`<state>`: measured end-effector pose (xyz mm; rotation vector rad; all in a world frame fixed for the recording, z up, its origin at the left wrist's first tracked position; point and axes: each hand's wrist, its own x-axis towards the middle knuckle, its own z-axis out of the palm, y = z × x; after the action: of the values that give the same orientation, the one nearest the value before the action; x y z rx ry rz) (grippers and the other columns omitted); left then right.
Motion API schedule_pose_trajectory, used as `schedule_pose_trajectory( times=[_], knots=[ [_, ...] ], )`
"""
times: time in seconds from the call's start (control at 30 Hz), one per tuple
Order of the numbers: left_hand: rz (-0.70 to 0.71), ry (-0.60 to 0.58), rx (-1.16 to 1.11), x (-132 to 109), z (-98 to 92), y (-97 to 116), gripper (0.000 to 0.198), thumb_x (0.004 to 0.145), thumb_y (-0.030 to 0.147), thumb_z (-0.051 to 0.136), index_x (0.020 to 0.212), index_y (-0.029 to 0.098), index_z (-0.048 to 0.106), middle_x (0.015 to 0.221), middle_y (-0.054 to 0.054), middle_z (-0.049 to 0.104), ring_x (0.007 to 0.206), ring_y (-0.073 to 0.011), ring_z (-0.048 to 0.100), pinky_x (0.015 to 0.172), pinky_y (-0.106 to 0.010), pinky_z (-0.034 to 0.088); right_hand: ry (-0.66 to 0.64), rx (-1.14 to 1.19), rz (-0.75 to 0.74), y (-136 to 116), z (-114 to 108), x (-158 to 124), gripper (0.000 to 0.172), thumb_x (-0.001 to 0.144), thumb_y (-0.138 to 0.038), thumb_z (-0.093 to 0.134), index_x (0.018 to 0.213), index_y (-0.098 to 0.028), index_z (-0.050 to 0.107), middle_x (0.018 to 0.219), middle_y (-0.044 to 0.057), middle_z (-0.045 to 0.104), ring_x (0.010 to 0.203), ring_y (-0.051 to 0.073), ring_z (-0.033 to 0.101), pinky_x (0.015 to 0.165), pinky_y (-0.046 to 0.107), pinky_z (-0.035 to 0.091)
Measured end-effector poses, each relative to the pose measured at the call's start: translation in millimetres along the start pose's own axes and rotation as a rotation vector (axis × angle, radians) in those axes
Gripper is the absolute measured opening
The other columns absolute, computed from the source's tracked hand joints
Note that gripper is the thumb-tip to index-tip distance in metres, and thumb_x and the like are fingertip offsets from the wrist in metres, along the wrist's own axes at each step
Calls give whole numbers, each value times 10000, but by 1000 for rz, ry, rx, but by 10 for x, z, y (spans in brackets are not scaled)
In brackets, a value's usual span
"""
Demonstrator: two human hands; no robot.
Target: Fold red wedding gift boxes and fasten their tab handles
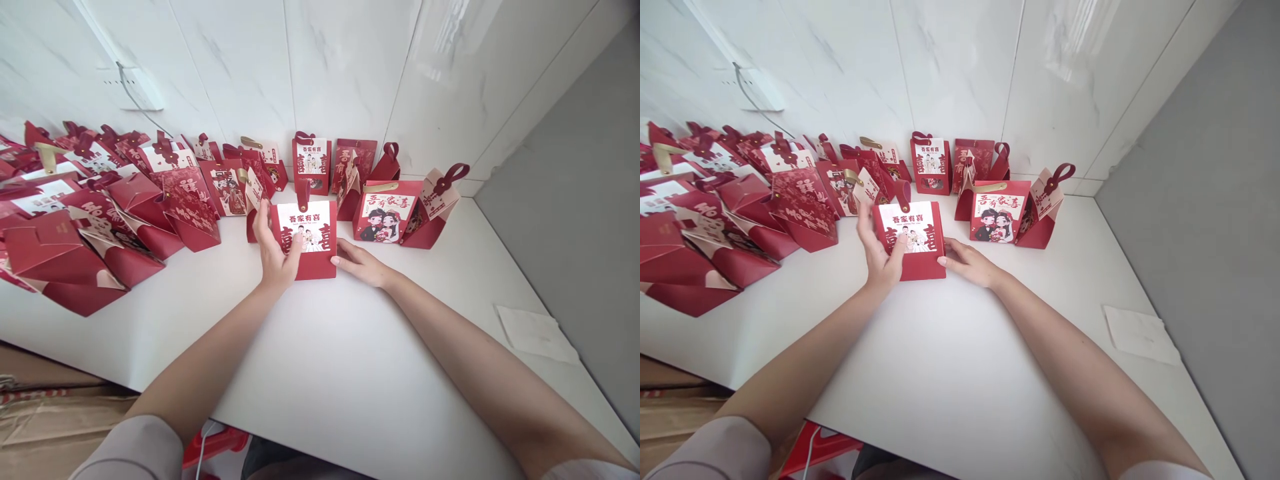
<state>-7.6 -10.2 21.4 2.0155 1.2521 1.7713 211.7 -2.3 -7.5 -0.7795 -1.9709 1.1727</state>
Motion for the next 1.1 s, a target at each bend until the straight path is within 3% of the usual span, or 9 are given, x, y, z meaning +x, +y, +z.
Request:
schedule_pose_trajectory(
  times=[0.17,0.27,0.37,0.47,0.57,0.63,0.7,0.8,1.1],
  knots=[
    [-581,-250,-431,21,56,-164,630,939,633,404,1414,225,474,1408,-133,564,1249,-275,588,1016,-405,513,63,-56,5,36,-6,-26,835,929,-568,563,1587,-302,121,1526,71,454,1372,273,472,1173,480,355],
    [-684,-301,-504,51,55,-263,640,927,648,408,1395,224,514,1437,-114,549,1284,-286,566,1042,-429,504,73,-64,-41,20,0,-42,1108,826,-576,700,1581,-326,-73,1617,101,281,1347,299,494,1147,504,380],
    [-656,-239,-452,78,43,-321,670,908,558,518,1496,271,374,1589,-72,352,1433,-252,403,1101,-390,450,91,-73,-99,5,12,-37,1276,716,-587,795,1568,-340,-122,1657,108,133,1349,314,488,1142,502,386],
    [-689,-332,-525,114,12,-298,635,892,521,538,1464,265,436,1524,-68,460,1369,-241,488,1058,-353,484,88,-143,-117,18,19,-21,1126,735,-592,775,1584,-277,106,1624,111,252,1413,321,406,1184,483,328],
    [-913,-562,-553,174,-50,-225,620,874,617,491,1333,208,578,1118,-100,736,907,-249,729,749,-345,601,88,-163,-58,40,12,-17,790,853,-577,662,1493,-221,368,1487,110,487,1339,312,497,1149,471,379],
    [-1050,-684,-484,219,-95,-187,685,862,710,416,1252,186,623,813,-82,748,592,-217,695,499,-295,544,102,-159,-9,48,-1,-23,669,897,-576,601,1441,-220,441,1398,95,575,1268,305,559,1106,470,426],
    [-1097,-756,-443,252,-127,-172,735,847,768,359,1192,182,637,633,-50,687,435,-180,618,376,-245,444,115,-167,19,52,-16,-33,623,916,-588,562,1417,-228,468,1366,84,600,1249,304,570,1092,478,434],
    [-1075,-801,-459,266,-136,-179,788,820,822,319,1136,172,632,554,-33,635,361,-140,551,338,-206,380,117,-177,53,58,-38,-43,588,933,-609,514,1381,-227,508,1371,80,594,1262,306,555,1104,490,414],
    [-983,-876,-446,261,-116,-135,919,784,884,184,1210,159,554,628,-82,682,394,-141,562,374,-197,412,175,-118,97,89,-60,-32,590,930,-627,507,1325,-190,545,1360,99,596,1270,306,541,1124,479,383]
  ],
)
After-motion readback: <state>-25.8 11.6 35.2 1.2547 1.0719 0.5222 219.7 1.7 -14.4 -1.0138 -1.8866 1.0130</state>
